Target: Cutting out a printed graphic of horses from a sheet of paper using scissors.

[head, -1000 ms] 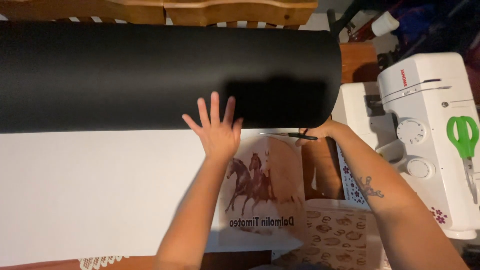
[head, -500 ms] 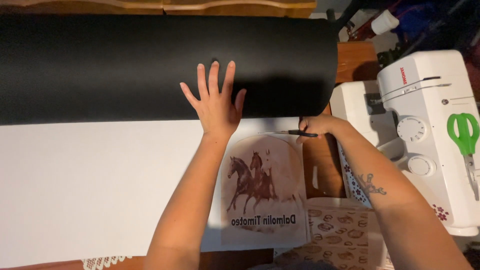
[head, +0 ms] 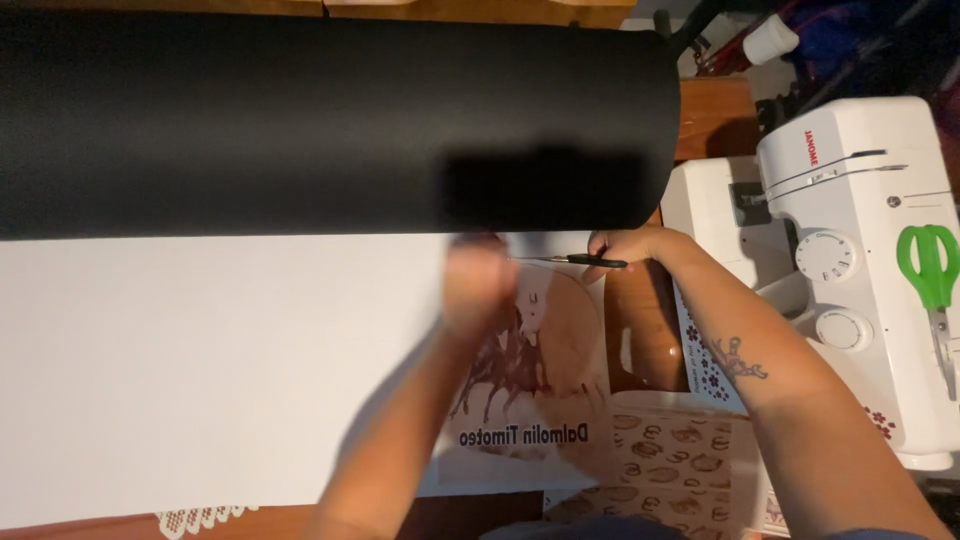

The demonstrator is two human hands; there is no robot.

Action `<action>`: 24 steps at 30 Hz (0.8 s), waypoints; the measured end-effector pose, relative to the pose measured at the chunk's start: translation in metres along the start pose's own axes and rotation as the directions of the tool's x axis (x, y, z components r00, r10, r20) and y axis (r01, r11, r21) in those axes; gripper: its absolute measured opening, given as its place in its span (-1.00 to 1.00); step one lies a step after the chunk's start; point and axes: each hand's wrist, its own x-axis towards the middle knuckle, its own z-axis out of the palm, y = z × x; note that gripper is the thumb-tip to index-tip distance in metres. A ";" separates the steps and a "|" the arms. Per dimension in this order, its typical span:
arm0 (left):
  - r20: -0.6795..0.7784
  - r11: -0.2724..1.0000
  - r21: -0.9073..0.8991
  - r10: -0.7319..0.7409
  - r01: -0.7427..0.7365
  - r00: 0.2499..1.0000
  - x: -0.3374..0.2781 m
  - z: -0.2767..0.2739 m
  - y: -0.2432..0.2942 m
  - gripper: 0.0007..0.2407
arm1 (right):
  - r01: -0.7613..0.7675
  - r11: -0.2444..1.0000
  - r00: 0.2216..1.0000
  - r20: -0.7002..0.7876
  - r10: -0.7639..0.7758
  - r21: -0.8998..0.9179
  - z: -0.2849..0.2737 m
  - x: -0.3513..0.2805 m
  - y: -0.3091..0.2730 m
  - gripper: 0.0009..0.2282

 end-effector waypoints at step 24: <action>0.294 0.977 -0.185 0.159 -0.107 0.943 -0.017 -0.073 0.060 -0.48 | 0.046 0.999 0.999 -0.022 -0.046 0.006 0.012 0.014 -0.017 -0.79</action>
